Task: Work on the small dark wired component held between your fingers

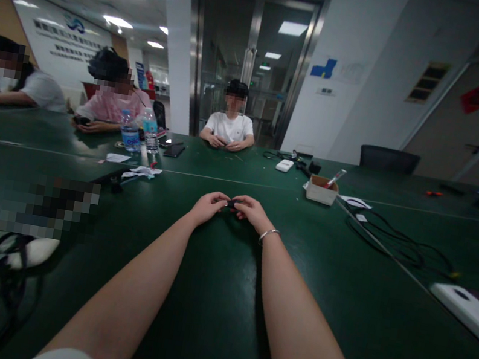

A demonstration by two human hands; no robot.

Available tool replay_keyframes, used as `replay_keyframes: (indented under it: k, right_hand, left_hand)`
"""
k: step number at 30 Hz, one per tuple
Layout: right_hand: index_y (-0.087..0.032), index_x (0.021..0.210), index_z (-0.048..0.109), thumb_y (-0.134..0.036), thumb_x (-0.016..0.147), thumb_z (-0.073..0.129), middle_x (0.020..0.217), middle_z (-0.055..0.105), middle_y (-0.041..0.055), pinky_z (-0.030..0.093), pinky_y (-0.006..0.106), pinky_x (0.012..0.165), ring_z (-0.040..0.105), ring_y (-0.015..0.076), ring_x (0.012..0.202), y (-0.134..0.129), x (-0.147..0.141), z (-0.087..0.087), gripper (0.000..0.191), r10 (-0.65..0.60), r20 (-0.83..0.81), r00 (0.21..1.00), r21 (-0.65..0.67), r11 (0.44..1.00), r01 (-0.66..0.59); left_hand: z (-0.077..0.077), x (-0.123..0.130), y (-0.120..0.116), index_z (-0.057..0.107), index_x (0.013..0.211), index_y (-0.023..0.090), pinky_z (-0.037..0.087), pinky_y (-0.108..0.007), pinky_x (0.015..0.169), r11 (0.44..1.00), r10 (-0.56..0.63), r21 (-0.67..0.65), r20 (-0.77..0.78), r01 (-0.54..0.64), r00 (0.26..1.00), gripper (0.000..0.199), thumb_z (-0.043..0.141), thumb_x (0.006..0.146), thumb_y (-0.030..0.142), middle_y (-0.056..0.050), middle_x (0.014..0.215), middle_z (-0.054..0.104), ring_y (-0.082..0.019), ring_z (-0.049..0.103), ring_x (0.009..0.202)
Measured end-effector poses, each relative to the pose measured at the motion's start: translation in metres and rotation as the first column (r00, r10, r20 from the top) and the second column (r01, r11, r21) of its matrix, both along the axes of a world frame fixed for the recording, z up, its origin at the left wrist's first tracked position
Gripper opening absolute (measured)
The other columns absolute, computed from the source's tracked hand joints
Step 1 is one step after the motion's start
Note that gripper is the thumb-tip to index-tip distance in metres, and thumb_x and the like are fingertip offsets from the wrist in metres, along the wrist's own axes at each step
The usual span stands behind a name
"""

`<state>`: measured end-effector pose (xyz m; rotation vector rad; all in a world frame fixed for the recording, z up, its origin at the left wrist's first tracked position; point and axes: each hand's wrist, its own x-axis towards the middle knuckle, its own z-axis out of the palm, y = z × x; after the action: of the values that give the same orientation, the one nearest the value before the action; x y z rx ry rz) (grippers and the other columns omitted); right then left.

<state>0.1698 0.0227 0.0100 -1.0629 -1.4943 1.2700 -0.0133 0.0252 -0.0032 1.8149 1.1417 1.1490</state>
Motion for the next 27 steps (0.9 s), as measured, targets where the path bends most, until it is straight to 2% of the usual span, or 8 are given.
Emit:
replay_keyframes:
  k: [4,10,15,17,23,27]
  right_hand:
    - [-0.014,0.097,0.064,-0.009,0.081,0.06,0.066,0.068,0.0001,0.046,0.014,0.045,0.054,0.0046,0.046,0.0007,0.0001,-0.0006,0.018,-0.001,0.005,1.0,0.0,1.0,0.001]
    - [-0.015,0.094,0.065,-0.011,0.079,0.063,0.065,0.067,-0.0001,0.046,0.013,0.045,0.054,0.0045,0.046,0.0014,0.0005,-0.0019,0.016,0.005,-0.016,1.0,0.009,1.0,-0.005]
    - [-0.015,0.094,0.065,-0.01,0.08,0.062,0.065,0.067,-0.0004,0.046,0.013,0.045,0.054,0.0044,0.046,0.0014,0.0005,-0.0018,0.015,0.001,-0.01,1.0,0.007,1.0,0.0]
    - [-0.015,0.095,0.065,-0.009,0.08,0.061,0.065,0.067,-0.0002,0.046,0.013,0.045,0.054,0.0043,0.046,0.001,0.0002,-0.0015,0.016,-0.001,-0.007,1.0,0.009,1.0,0.001]
    - [-0.014,0.096,0.064,-0.007,0.08,0.059,0.064,0.067,-0.0001,0.045,0.013,0.045,0.053,0.0044,0.045,0.0003,-0.0007,-0.0006,0.018,-0.011,0.005,1.0,-0.003,1.0,0.011]
    - [-0.014,0.095,0.065,-0.006,0.08,0.059,0.064,0.067,-0.0001,0.045,0.013,0.045,0.053,0.0047,0.045,-0.0005,-0.0007,0.0001,0.018,-0.014,0.0,1.0,-0.004,1.0,0.014]
  left_hand:
    - [0.0004,0.0006,-0.0009,0.066,0.1,0.017,0.047,-0.027,0.068,0.999,-0.018,-0.027,-0.018,0.017,1.0,0.035,0.049,0.083,0.043,-0.005,0.082,0.065,-0.015,0.059,0.073]
    - [-0.0007,-0.0021,-0.0004,0.066,0.103,0.019,0.047,-0.03,0.075,1.0,0.006,0.022,-0.056,-0.005,0.998,0.033,0.062,0.074,0.033,-0.006,0.096,0.065,-0.014,0.058,0.075]
    - [-0.0004,-0.0006,0.0013,0.066,0.099,0.016,0.046,-0.027,0.067,0.999,-0.025,-0.031,-0.014,0.025,1.0,0.034,0.052,0.082,0.042,-0.003,0.074,0.064,-0.014,0.057,0.067]
    - [-0.0008,0.0004,0.0018,0.066,0.097,0.016,0.046,-0.027,0.066,0.999,-0.028,-0.037,-0.018,0.027,0.999,0.036,0.048,0.084,0.044,-0.003,0.071,0.063,-0.014,0.057,0.066]
    - [-0.0035,0.0002,0.0031,0.066,0.101,0.016,0.047,-0.028,0.069,1.0,-0.018,-0.016,0.004,0.018,1.0,0.032,0.058,0.078,0.037,-0.005,0.09,0.066,-0.013,0.057,0.07]
    - [-0.0036,-0.0008,0.0046,0.066,0.101,0.016,0.047,-0.028,0.068,1.0,-0.018,-0.019,-0.006,0.017,1.0,0.032,0.056,0.08,0.038,-0.005,0.085,0.065,-0.013,0.057,0.068]
